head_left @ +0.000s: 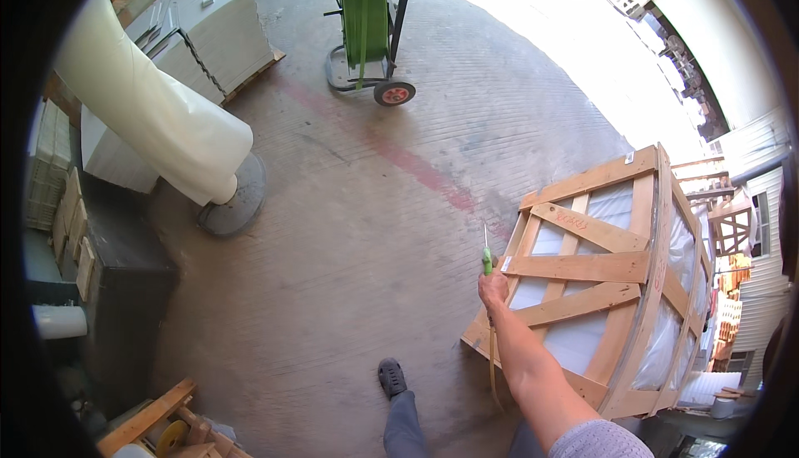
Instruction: The person sweeps debris on a cluttered workshop floor into a dustpan using a red broom and then moves around the area to collect more debris. The person later picks up a green spray bottle and sprays the floor.
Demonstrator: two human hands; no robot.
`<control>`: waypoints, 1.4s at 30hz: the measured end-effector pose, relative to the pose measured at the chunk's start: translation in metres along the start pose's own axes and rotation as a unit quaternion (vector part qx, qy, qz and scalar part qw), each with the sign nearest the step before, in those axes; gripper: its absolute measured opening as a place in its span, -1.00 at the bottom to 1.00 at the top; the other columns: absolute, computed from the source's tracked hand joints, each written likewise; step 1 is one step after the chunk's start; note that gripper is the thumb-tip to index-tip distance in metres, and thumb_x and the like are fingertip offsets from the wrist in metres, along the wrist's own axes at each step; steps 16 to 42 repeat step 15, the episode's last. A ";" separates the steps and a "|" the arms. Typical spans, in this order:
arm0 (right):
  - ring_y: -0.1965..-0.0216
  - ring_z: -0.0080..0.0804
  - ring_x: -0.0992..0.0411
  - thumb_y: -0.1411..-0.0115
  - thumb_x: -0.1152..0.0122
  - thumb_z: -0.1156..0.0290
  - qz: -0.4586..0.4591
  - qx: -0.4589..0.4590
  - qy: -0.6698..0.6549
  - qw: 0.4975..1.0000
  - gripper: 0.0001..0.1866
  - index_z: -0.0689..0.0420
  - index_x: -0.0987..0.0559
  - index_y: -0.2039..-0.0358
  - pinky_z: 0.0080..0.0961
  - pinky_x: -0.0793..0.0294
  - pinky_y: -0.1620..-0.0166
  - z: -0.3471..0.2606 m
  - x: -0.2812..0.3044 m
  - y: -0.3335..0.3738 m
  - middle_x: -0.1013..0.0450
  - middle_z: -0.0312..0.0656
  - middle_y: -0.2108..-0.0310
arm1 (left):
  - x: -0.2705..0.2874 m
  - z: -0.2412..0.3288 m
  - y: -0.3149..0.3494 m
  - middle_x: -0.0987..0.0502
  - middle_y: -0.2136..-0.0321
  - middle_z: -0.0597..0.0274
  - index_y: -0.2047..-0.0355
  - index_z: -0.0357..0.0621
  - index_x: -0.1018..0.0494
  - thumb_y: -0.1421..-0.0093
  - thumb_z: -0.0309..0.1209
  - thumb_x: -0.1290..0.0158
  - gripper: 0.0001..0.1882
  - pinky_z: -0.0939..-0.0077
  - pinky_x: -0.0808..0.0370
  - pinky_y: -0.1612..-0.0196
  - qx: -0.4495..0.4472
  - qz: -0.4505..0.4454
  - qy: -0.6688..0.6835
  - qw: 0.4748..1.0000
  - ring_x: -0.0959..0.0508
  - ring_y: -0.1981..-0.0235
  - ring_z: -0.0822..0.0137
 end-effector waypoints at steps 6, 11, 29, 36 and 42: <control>0.23 0.03 -0.50 -0.04 -0.14 0.10 -0.073 -0.163 0.043 0.983 -0.64 0.15 -0.62 0.38 -0.15 -0.47 0.16 0.130 -0.058 0.103 -0.53 0.07 0.33 | 0.000 0.004 -0.008 -0.29 -0.08 -0.20 -0.20 -0.31 -0.09 -0.15 0.07 0.05 -0.20 0.07 -0.32 -0.07 -0.004 -0.042 0.016 0.999 -0.32 -0.08 -0.13; 0.17 -0.04 -0.48 -0.04 -0.14 0.04 -0.122 -0.192 -0.068 0.971 -0.61 0.10 -0.57 0.31 -0.18 -0.44 0.13 0.177 -0.069 0.209 -0.51 0.01 0.28 | -0.001 0.004 -0.016 -0.22 -0.16 -0.13 -0.23 -0.25 -0.05 -0.16 0.09 0.06 -0.18 0.08 -0.21 -0.17 0.002 -0.046 -0.006 0.999 -0.23 -0.17 -0.14; 0.10 -0.19 -0.46 -0.01 -0.21 0.07 -0.152 -0.179 -0.146 0.961 -0.61 0.06 -0.58 0.24 -0.30 -0.36 -0.01 0.198 -0.079 0.265 -0.51 -0.04 0.23 | 0.004 0.006 -0.021 -0.21 -0.19 -0.03 -0.27 -0.11 -0.03 -0.14 0.12 0.05 -0.18 0.06 -0.19 -0.19 0.005 -0.056 -0.046 0.997 -0.19 -0.21 -0.10; 0.10 -0.19 -0.46 -0.01 -0.21 0.07 -0.152 -0.179 -0.146 0.961 -0.61 0.06 -0.58 0.24 -0.30 -0.36 -0.01 0.198 -0.079 0.265 -0.51 -0.04 0.23 | 0.004 0.006 -0.021 -0.21 -0.19 -0.03 -0.27 -0.11 -0.03 -0.14 0.12 0.05 -0.18 0.06 -0.19 -0.19 0.005 -0.056 -0.046 0.997 -0.19 -0.21 -0.10; 0.10 -0.19 -0.46 -0.01 -0.21 0.07 -0.152 -0.179 -0.146 0.961 -0.61 0.06 -0.58 0.24 -0.30 -0.36 -0.01 0.198 -0.079 0.265 -0.51 -0.04 0.23 | 0.004 0.006 -0.021 -0.21 -0.19 -0.03 -0.27 -0.11 -0.03 -0.14 0.12 0.05 -0.18 0.06 -0.19 -0.19 0.005 -0.056 -0.046 0.997 -0.19 -0.21 -0.10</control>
Point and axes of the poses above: each hand's wrist, its own y-axis away from the middle knuckle, its own x-axis out of the back of the hand, z = x × y, the point moved 8 cm from there along -y, towards the middle knuckle
